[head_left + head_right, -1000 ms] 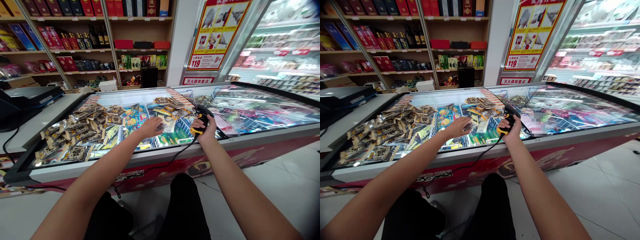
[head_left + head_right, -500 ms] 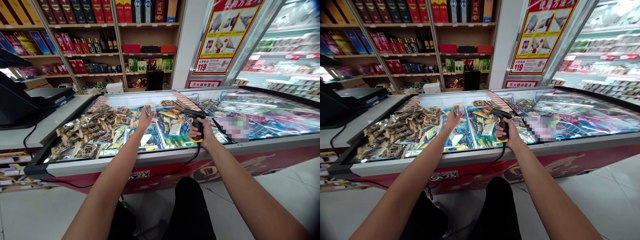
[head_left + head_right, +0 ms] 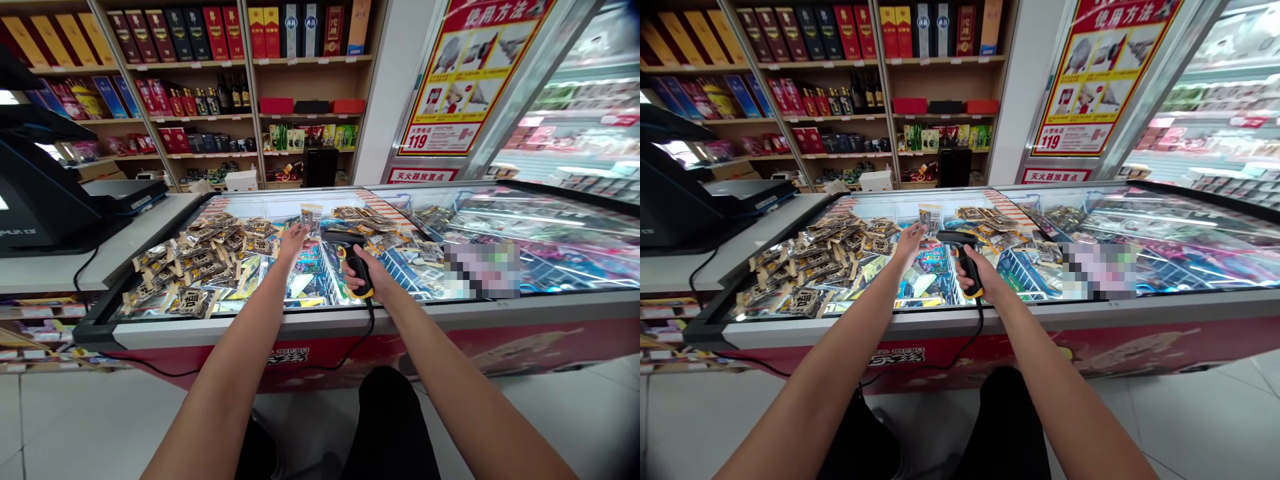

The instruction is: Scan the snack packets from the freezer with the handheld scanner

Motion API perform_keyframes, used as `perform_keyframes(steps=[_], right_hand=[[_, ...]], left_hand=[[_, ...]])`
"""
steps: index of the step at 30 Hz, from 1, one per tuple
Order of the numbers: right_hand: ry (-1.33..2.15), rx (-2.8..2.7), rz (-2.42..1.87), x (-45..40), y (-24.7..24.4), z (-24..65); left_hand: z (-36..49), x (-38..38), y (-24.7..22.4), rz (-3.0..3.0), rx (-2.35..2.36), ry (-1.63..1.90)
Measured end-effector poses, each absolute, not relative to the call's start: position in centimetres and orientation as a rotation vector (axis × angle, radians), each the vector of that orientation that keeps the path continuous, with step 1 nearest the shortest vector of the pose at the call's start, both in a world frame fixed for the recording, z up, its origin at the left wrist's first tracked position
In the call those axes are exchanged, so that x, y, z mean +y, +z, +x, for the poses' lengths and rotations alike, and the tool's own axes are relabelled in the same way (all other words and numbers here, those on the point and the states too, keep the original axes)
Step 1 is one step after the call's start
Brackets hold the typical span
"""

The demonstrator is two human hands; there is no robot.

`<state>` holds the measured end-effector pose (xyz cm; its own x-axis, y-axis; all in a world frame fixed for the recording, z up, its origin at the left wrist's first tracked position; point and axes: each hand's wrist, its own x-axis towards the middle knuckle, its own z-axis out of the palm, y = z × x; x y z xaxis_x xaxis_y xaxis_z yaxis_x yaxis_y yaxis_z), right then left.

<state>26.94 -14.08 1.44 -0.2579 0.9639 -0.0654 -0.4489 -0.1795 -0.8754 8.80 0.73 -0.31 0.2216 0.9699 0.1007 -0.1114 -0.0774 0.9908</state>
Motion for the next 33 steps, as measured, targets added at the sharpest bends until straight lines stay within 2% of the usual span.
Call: perform_keyframes(steps=[21, 24, 29, 33], right_hand=[[1.622, -0.890, -0.813, -15.4, 0.4, 26.5], [1.616, -0.853, -0.791, -15.2, 0.3, 26.7], [1.592, -0.752, -0.780, -14.9, 0.2, 27.4], [1.604, -0.703, -0.782, -14.7, 0.3, 27.6]], left_hand=[[9.0, 0.8, -0.5, 1.247, 1.001, 1.138], [8.9, 0.0, 0.3, 1.502, 1.111, 1.164], [7.3, -2.6, 2.8, 2.329, 1.469, 1.338], [3.1, -4.2, 4.7, 2.733, 1.650, 1.195]])
